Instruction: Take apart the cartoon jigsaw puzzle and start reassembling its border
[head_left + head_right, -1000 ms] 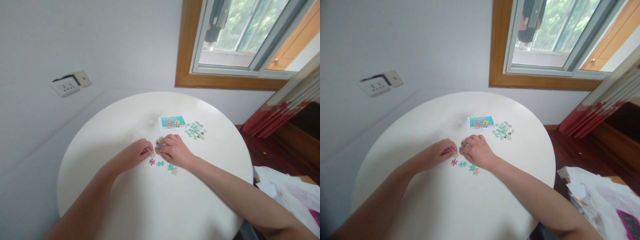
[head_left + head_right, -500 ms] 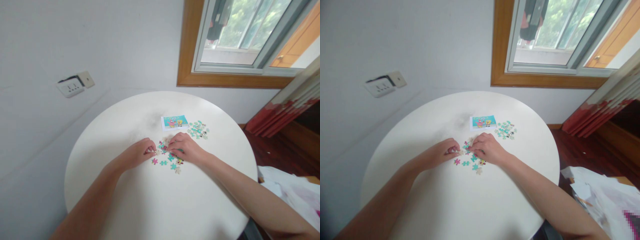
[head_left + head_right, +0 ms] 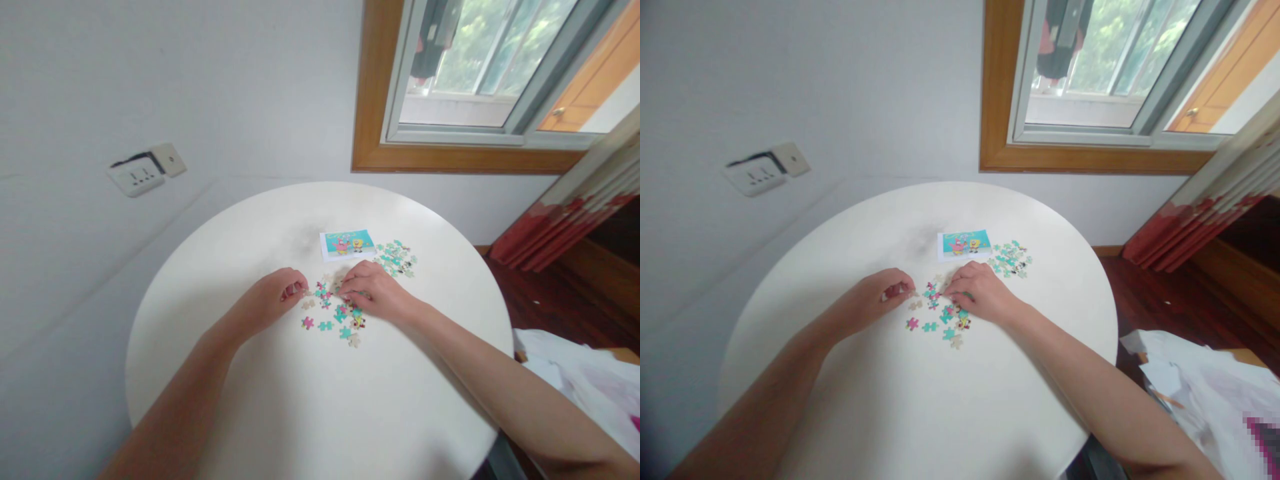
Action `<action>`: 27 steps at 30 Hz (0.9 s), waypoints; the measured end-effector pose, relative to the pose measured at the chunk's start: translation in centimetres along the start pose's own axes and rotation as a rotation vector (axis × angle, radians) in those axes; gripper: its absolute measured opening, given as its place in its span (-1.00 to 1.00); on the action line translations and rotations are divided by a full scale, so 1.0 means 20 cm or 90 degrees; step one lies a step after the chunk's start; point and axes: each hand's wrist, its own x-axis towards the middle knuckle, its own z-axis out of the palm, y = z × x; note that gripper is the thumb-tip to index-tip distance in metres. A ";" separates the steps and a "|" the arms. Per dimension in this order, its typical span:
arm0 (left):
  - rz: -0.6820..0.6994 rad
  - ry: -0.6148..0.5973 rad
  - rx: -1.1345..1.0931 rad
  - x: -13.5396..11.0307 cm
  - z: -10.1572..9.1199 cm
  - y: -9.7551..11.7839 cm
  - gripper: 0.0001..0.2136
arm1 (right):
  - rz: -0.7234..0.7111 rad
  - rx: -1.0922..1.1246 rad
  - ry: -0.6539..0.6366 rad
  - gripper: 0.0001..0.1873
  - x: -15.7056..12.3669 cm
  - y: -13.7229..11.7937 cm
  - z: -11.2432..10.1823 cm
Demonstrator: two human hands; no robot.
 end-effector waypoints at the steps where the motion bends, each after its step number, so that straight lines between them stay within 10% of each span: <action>1: 0.004 0.006 0.004 0.00 0.00 0.00 -0.85 | -0.001 -0.003 -0.002 -0.80 0.00 0.00 -0.01; 27: 0.015 0.035 0.070 -0.01 -0.02 -0.06 -0.76 | -0.054 -0.185 -0.034 -0.79 0.09 -0.15 0.17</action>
